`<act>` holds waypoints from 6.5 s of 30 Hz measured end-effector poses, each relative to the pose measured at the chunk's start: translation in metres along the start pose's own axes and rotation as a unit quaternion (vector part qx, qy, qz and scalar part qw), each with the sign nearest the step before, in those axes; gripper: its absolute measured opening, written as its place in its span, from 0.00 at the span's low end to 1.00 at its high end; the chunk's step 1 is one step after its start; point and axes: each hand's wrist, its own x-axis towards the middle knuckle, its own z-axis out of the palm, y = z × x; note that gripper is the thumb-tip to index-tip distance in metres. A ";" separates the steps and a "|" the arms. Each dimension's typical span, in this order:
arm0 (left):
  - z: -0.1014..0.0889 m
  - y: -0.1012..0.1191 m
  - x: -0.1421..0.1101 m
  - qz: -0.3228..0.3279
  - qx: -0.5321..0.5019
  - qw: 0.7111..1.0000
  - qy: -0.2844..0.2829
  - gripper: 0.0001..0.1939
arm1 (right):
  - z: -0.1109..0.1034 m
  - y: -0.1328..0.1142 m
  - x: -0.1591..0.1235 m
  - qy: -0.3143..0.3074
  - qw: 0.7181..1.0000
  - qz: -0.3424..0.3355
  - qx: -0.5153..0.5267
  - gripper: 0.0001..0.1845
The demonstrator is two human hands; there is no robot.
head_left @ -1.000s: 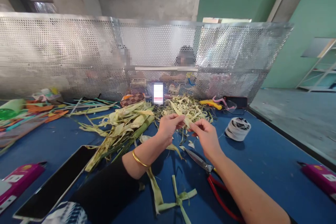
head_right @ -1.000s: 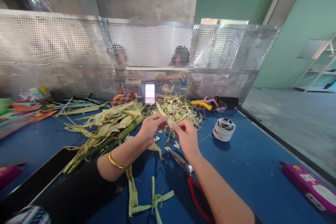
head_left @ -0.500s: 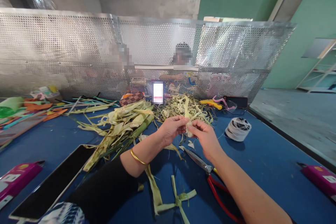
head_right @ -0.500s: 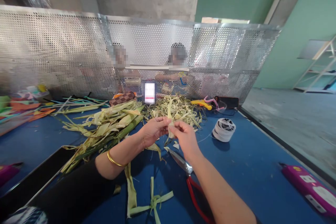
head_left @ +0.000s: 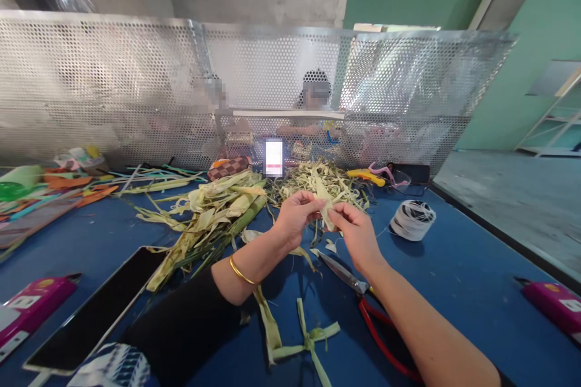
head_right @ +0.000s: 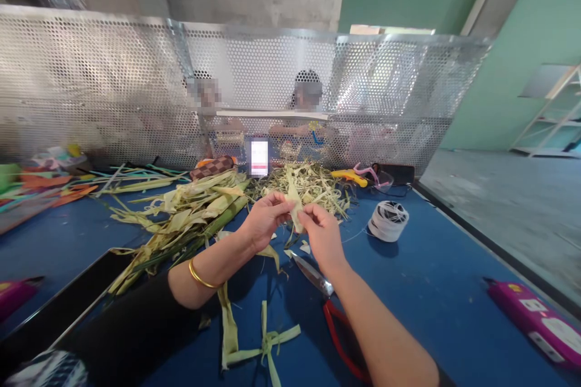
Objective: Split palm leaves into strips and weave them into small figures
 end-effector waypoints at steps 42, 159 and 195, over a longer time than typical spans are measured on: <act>0.011 -0.014 -0.018 0.006 0.373 0.920 -0.119 0.10 | -0.009 -0.003 0.007 0.169 0.985 -0.018 0.042 0.13; -0.043 -0.001 0.033 0.165 0.507 0.846 0.010 0.11 | -0.046 0.006 -0.014 -0.094 0.975 0.198 -0.031 0.25; -0.011 0.005 0.011 -0.018 0.308 0.949 0.066 0.10 | -0.061 0.019 0.014 -0.018 0.748 -0.036 -0.662 0.20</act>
